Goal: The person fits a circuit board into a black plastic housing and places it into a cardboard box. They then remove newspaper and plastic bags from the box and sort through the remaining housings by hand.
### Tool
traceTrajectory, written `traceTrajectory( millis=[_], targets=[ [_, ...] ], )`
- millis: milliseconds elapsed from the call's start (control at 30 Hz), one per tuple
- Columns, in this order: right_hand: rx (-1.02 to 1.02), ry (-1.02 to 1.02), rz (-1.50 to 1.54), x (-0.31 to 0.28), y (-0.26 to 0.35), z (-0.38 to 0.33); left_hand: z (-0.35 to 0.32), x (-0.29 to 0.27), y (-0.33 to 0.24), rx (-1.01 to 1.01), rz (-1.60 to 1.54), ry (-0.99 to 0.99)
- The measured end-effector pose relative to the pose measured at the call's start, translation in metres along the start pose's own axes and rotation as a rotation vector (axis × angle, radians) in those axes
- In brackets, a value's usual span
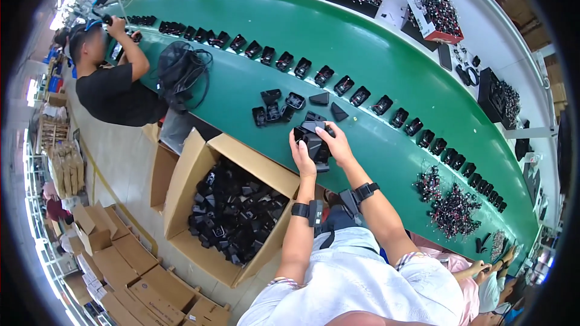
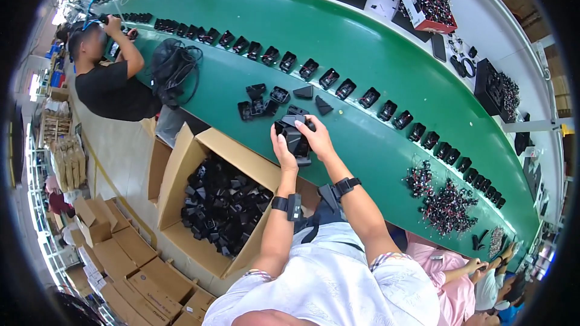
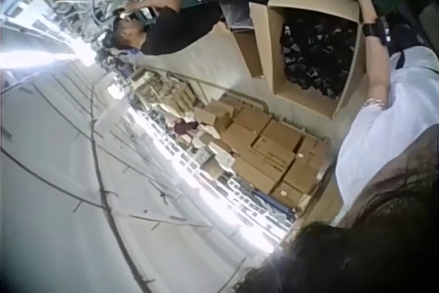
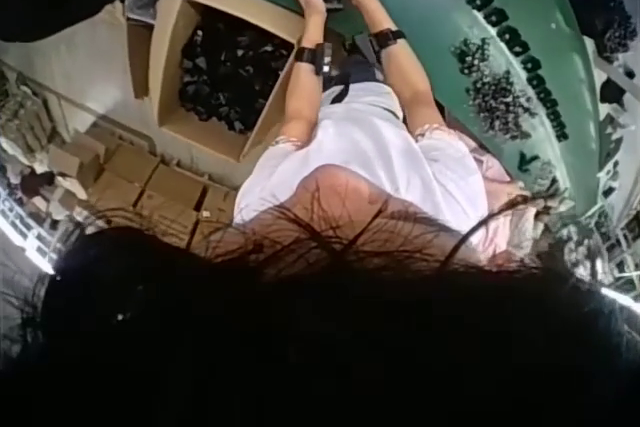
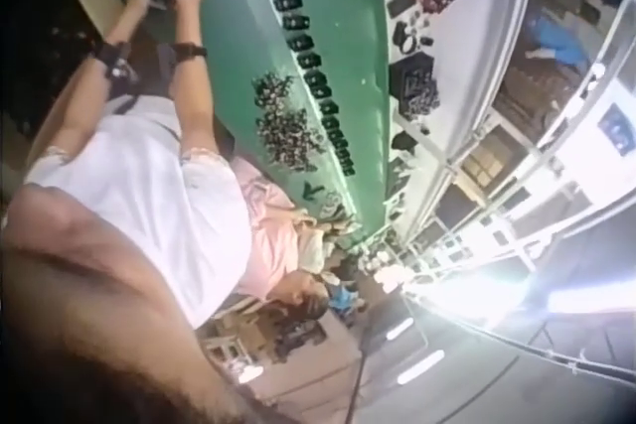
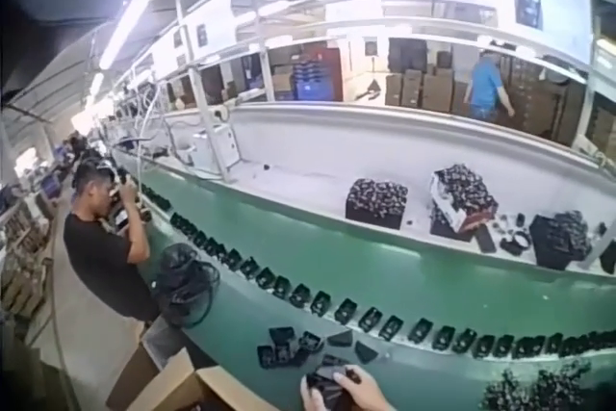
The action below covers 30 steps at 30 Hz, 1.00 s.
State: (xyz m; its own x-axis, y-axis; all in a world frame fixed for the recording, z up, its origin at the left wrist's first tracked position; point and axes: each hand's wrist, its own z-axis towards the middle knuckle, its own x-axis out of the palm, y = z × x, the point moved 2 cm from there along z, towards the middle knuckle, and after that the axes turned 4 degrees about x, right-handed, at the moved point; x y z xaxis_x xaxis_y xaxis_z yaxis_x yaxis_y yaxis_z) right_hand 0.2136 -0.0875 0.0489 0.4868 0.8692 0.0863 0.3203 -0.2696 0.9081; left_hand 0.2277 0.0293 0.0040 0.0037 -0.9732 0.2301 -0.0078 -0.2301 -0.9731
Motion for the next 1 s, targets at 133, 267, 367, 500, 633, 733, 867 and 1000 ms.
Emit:
traceTrajectory(
  millis=[133, 267, 367, 500, 633, 733, 867, 1000],
  targets=[
    [-0.009, 0.084, -0.131, -0.016, -0.007, 0.022, -0.005, 0.016, 0.026, 0.105, 0.137, -0.138],
    [-0.004, 0.116, -0.328, -0.018, -0.012, 0.040, -0.011, 0.025, 0.033, 0.051, 0.059, -0.276],
    [-0.110, 0.144, -0.568, -0.017, 0.003, 0.042, -0.013, 0.019, 0.040, 0.100, 0.379, -0.371],
    [-0.301, 0.279, -0.840, -0.023, 0.015, 0.040, -0.013, 0.028, 0.027, 0.126, 0.471, -0.329],
    [-0.334, 0.298, -0.929, -0.023, 0.017, 0.032, -0.010, 0.023, 0.031, 0.190, 0.650, -0.349],
    [-0.358, 0.281, -0.992, -0.031, 0.017, 0.030, -0.010, 0.019, 0.034, 0.250, 0.755, -0.345],
    [-0.333, 0.268, -1.038, -0.045, 0.025, 0.023, -0.014, 0.019, 0.031, 0.276, 0.817, -0.268],
    [-0.324, 0.323, -1.018, -0.062, 0.031, 0.013, -0.028, 0.016, 0.026, 0.289, 0.895, -0.159]
  ],
)
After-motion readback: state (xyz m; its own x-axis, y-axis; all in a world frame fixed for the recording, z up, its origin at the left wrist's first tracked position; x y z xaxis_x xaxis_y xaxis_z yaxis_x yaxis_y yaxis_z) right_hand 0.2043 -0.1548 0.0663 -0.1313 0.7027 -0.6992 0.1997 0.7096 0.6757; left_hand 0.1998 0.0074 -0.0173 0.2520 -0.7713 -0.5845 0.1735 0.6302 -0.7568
